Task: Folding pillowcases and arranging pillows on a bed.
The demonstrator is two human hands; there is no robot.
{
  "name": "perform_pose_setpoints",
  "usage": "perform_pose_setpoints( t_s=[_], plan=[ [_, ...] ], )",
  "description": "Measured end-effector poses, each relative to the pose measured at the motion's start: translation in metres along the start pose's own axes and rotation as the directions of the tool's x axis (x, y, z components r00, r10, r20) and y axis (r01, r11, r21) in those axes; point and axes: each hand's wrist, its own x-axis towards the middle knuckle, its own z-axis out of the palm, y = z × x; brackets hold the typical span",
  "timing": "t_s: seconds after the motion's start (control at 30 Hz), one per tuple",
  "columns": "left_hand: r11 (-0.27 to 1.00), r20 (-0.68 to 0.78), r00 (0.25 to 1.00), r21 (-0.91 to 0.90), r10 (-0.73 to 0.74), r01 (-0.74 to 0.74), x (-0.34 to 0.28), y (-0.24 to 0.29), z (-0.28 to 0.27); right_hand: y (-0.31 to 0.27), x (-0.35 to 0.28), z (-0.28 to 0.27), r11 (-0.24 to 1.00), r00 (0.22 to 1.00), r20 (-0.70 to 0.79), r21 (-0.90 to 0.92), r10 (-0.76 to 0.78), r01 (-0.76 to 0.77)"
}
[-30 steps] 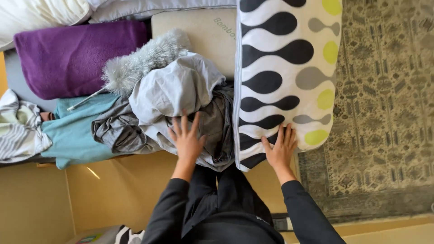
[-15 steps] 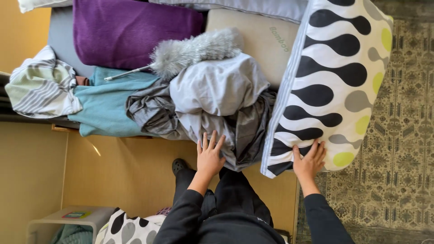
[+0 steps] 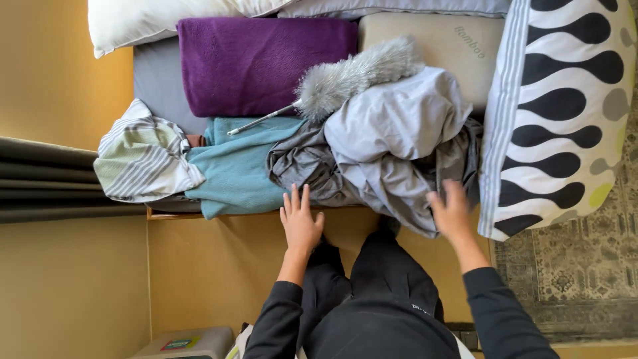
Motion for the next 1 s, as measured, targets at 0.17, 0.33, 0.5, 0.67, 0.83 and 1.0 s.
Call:
perform_pose_setpoints(
  t_s=[0.17,0.33,0.5,0.67,0.83,1.0],
  plan=[
    [1.0,0.034,0.999,-0.026,-0.012,0.013,0.006,-0.043,-0.009,-0.055,-0.031,0.073,0.999,0.823,0.567,-0.039,0.04,-0.022],
    [0.995,0.073,0.997,-0.097,0.018,-0.011,0.006,-0.04,-0.024,-0.082,0.003,0.095,0.965,0.425,0.867,-0.246,0.26,-0.089],
    [0.981,0.083,0.993,-0.18,0.088,-0.072,0.031,-0.034,-0.03,-0.104,0.103,0.097,0.931,0.575,0.79,0.014,0.213,-0.364],
    [0.952,-0.027,0.983,-0.246,0.182,-0.183,0.09,-0.004,-0.047,-0.163,0.221,0.068,0.798,0.646,0.763,0.373,0.027,-0.473],
    [0.947,-0.016,0.986,-0.276,0.165,-0.163,0.143,0.027,-0.066,-0.163,0.374,0.051,0.553,0.846,0.532,0.692,0.043,-0.463],
    [0.917,-0.08,0.991,-0.379,0.103,-0.126,0.168,0.031,-0.082,-0.176,0.494,0.042,0.51,0.873,0.424,0.709,0.242,-0.487]
  ],
)
